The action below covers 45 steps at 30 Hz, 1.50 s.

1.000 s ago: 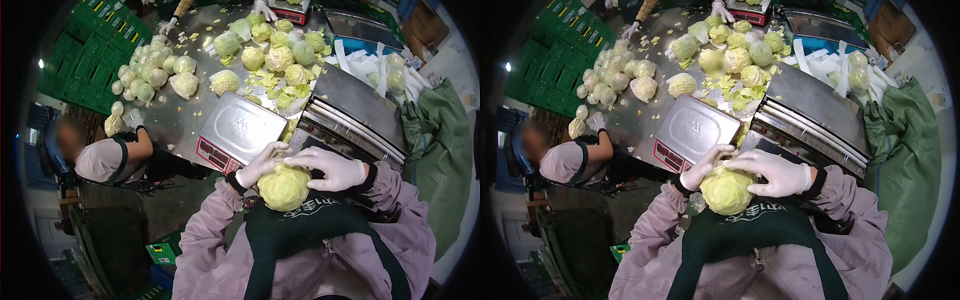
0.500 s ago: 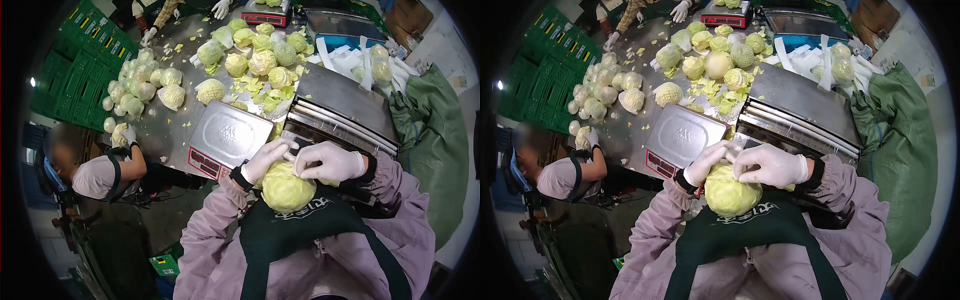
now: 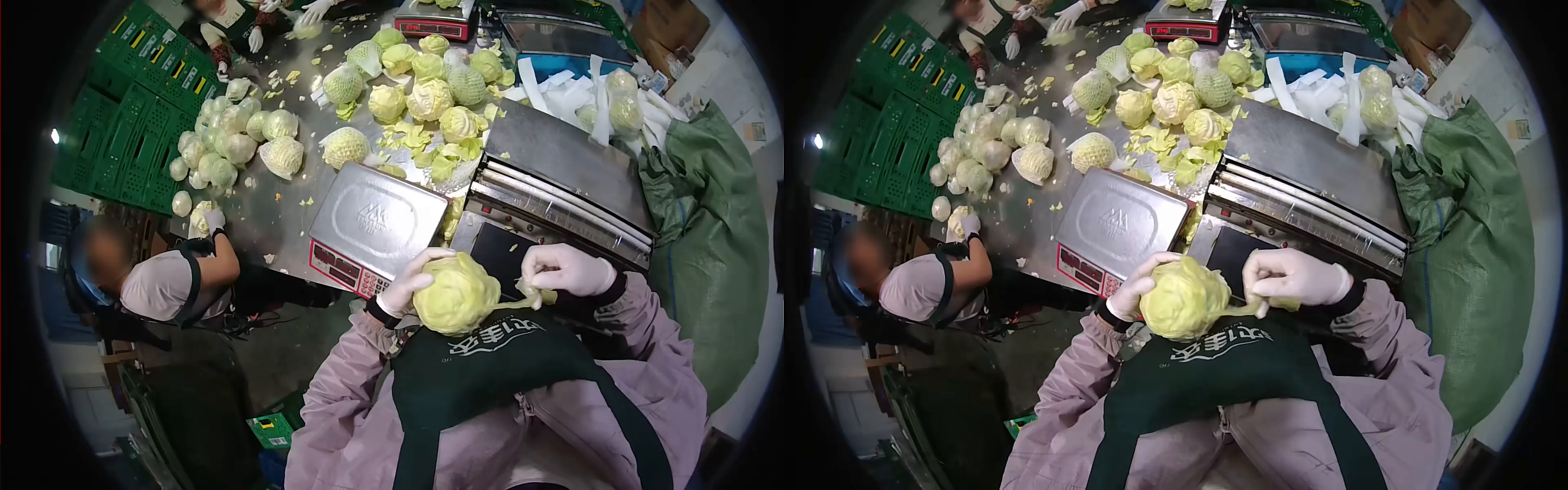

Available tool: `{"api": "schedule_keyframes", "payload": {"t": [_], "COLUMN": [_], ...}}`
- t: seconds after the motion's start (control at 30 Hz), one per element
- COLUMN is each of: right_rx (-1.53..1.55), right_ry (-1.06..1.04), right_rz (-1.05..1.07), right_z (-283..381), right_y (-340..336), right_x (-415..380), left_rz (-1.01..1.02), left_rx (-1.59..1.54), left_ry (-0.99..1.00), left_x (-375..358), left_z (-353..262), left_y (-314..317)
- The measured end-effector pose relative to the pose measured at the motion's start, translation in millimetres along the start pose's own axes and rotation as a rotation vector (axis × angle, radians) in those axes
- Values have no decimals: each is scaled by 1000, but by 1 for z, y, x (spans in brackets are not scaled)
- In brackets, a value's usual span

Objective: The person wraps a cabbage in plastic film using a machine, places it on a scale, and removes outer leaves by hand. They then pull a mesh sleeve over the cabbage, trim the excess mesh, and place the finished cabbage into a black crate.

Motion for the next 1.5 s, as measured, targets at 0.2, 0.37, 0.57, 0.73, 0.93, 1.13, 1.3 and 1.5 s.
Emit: {"api": "schedule_keyframes", "payload": {"t": [0.2,0.37,0.57,0.73,0.93,1.13,1.3,1.5], "right_rx": [-770,-557,-384,9,-667,-874,-612,-476], "right_ry": [-365,-420,-347,-98,-324,-384,-265,-116], "right_rz": [-186,-104,-179,-202,-295,-350,-399,-331], "right_z": [13,37,26,9,21,37,31,19], "right_y": [-8,38,35,9,25,68,55,43], "right_x": [26,59,55,27,30,21,23,31], "left_rz": [-16,94,104,98,64,21,19,43], "left_rx": [-341,-276,-392,-187,-118,-118,-86,-94], "left_ry": [-29,-63,-51,24,22,23,32,1], "left_x": [-3,9,2,-13,-13,-15,-13,-8], "left_z": [22,-2,14,-3,-11,-14,-16,-15], "left_y": [-13,12,2,10,12,11,12,14]}}
Point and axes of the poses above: each hand's wrist, its own x-axis towards the middle knuckle, its own y-axis out of the palm, z = x × y, the point moved 9 cm from there along x, towards the middle knuckle, and after that the axes turned 7 degrees about -y, right-handed, at the moved point
